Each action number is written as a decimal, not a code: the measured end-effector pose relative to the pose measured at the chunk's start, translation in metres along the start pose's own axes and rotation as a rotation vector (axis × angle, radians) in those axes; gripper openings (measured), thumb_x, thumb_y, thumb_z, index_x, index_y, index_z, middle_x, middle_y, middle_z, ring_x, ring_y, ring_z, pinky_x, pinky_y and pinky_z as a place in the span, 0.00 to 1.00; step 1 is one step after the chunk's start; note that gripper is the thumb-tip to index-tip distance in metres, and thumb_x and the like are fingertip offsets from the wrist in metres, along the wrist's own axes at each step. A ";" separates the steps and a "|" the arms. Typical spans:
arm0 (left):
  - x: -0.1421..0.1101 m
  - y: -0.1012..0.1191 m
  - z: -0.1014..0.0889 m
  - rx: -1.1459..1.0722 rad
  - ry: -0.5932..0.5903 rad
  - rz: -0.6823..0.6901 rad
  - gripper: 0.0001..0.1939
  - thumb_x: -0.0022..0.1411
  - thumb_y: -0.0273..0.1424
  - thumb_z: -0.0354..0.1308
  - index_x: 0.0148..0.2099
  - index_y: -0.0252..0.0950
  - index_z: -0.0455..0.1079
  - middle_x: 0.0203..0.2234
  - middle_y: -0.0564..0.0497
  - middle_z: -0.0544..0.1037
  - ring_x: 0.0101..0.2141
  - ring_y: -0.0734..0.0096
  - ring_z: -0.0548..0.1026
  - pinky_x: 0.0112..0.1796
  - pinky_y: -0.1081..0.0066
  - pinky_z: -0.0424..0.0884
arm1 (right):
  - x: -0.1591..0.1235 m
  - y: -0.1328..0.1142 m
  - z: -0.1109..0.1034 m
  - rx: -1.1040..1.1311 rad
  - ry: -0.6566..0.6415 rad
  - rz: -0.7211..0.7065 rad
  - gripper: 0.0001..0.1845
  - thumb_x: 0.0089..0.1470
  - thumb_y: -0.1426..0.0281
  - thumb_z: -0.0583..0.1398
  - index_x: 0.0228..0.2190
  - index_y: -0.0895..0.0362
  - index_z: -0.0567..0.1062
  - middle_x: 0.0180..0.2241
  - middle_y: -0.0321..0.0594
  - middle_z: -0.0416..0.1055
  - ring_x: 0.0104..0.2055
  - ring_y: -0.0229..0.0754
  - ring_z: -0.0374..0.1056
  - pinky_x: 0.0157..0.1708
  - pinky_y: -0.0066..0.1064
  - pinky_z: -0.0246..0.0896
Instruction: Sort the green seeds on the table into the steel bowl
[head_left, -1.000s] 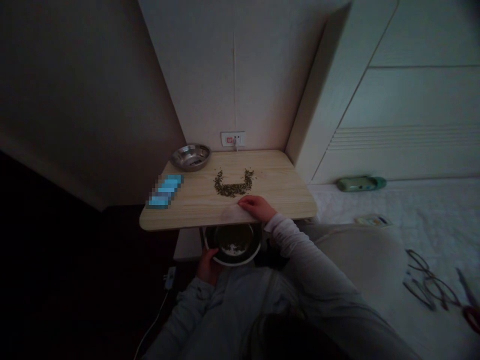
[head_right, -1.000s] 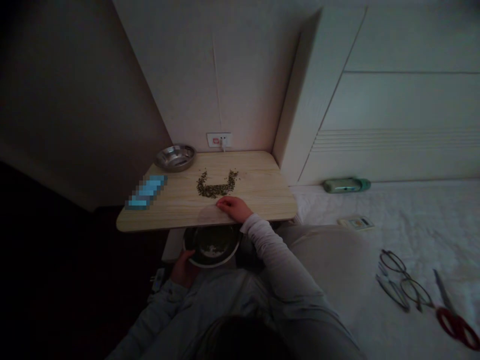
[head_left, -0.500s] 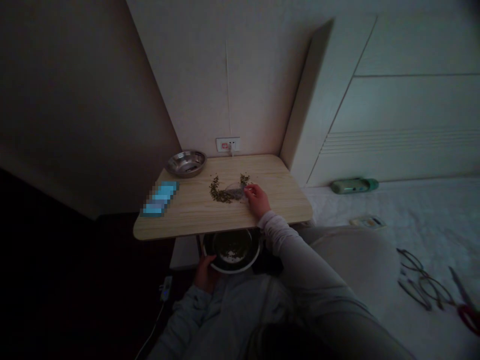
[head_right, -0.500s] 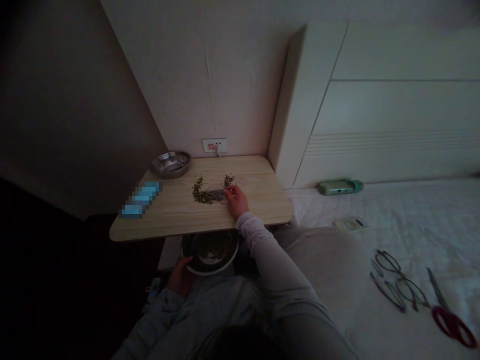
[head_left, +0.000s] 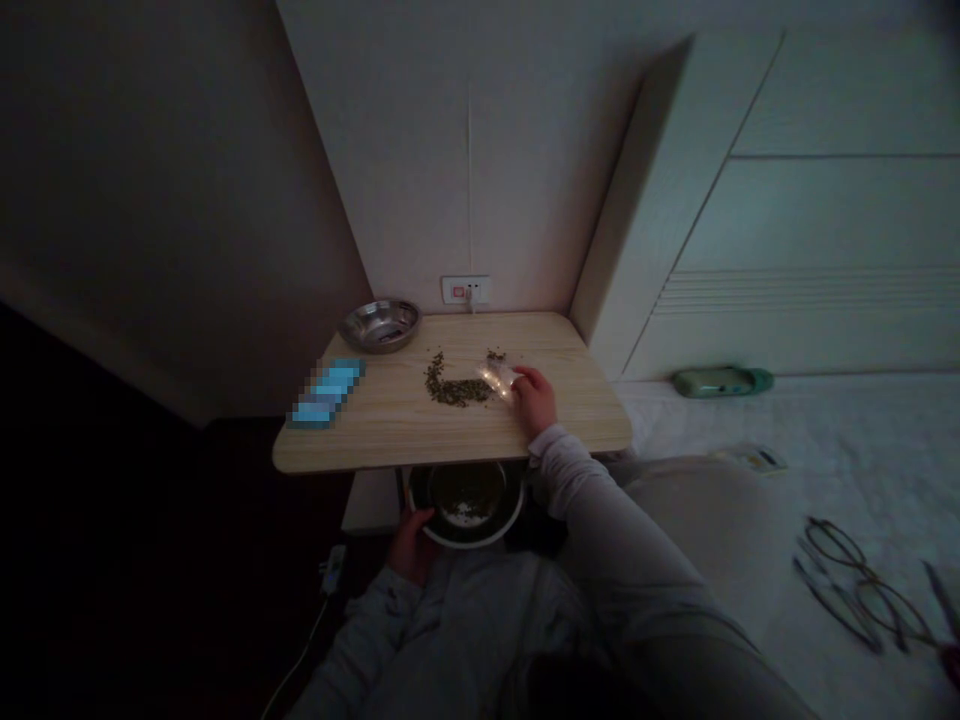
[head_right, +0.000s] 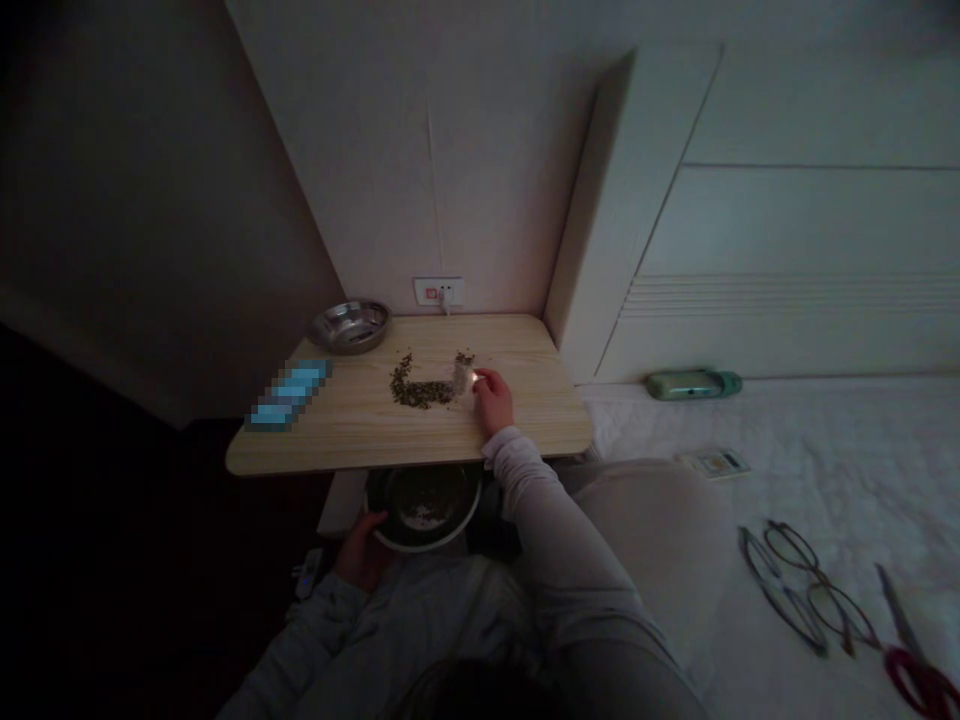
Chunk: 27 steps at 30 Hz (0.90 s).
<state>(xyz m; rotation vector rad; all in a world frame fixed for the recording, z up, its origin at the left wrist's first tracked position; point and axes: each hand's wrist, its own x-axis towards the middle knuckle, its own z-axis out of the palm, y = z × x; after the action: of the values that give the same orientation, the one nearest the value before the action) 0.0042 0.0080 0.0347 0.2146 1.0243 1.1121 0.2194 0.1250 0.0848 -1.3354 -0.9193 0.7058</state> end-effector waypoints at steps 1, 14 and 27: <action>0.000 0.000 0.000 -0.004 -0.002 -0.004 0.24 0.44 0.21 0.55 0.47 0.37 0.68 0.30 0.50 0.79 0.39 0.60 0.74 0.38 0.62 0.69 | 0.001 -0.001 -0.002 -0.038 0.036 -0.016 0.16 0.40 0.68 0.51 0.32 0.58 0.70 0.20 0.32 0.63 0.25 0.35 0.57 0.27 0.27 0.54; 0.002 -0.001 0.002 -0.025 -0.020 0.033 0.27 0.42 0.20 0.56 0.48 0.38 0.67 0.30 0.51 0.79 0.37 0.60 0.75 0.38 0.63 0.70 | -0.003 0.000 -0.001 -0.350 -0.014 -0.095 0.19 0.43 0.67 0.50 0.36 0.57 0.73 0.20 0.34 0.63 0.24 0.38 0.57 0.29 0.29 0.52; 0.006 -0.003 0.000 -0.050 0.001 -0.016 0.23 0.42 0.20 0.56 0.45 0.34 0.69 0.26 0.51 0.78 0.35 0.61 0.75 0.37 0.64 0.70 | -0.005 -0.002 -0.001 -0.502 -0.090 -0.119 0.19 0.44 0.68 0.49 0.37 0.56 0.74 0.21 0.35 0.66 0.25 0.37 0.59 0.30 0.30 0.54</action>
<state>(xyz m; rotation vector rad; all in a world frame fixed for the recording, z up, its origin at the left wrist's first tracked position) 0.0063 0.0113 0.0297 0.1657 0.9963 1.1226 0.2177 0.1206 0.0857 -1.6783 -1.2942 0.4583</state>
